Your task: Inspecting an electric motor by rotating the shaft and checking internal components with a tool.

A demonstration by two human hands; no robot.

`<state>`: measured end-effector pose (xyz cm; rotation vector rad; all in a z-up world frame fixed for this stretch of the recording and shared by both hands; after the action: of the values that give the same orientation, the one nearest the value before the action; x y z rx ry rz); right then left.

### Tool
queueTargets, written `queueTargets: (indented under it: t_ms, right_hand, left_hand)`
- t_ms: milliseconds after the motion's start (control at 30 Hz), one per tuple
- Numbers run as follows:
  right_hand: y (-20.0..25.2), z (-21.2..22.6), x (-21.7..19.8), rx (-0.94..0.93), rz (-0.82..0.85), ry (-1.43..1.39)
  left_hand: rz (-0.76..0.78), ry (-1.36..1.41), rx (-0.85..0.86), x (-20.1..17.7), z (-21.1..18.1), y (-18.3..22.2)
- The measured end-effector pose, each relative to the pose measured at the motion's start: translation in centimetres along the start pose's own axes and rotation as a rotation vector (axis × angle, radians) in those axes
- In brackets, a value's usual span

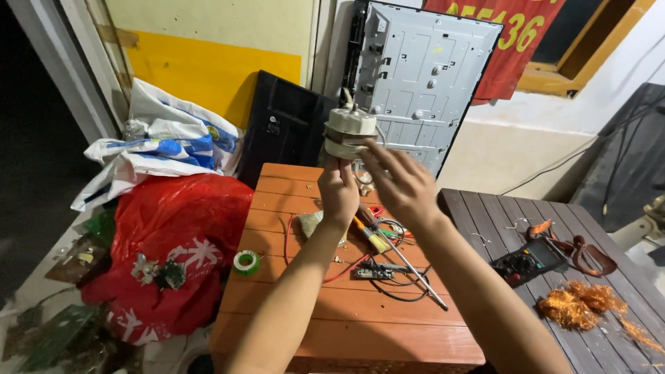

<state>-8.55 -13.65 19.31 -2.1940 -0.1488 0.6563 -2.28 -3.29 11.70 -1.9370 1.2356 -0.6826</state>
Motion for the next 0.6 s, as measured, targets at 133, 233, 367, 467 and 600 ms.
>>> queueTargets:
  t_ms: [133, 233, 367, 467, 600]
  right_hand:
    - [12.0, -6.3, 7.9, 0.172, 0.385, 0.191]
    - [15.9, -7.9, 9.3, 0.454, 0.932, 0.19]
    - [15.2, -9.1, 4.5, 0.901, 0.618, -0.103]
    - [14.8, -8.4, 3.1, 1.282, 0.764, -0.236]
    - [3.6, 0.3, -2.7, 0.711, 1.032, -0.544]
  left_hand:
    - [0.024, 0.097, -0.11, 1.6, 4.2, 1.2]
    - [0.044, 0.059, -0.109, 1.4, 5.1, 1.2]
    - [0.04, 0.084, -0.127, 1.2, 3.9, 1.2]
    - [0.06, 0.092, -0.124, 1.5, 3.4, 1.4]
    - [0.075, 0.04, -0.126, 0.8, 3.2, 1.6]
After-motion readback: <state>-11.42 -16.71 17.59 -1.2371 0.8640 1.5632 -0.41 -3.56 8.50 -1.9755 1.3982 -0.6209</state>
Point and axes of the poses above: each hand's wrist, its own y-axis away from the middle knuckle, its own x-axis out of the palm, z = x × y, the point moved 5 cm from there along -y, towards the middle knuckle, and after that the axes turned 9 degrees about z, right-handed, at the moved point
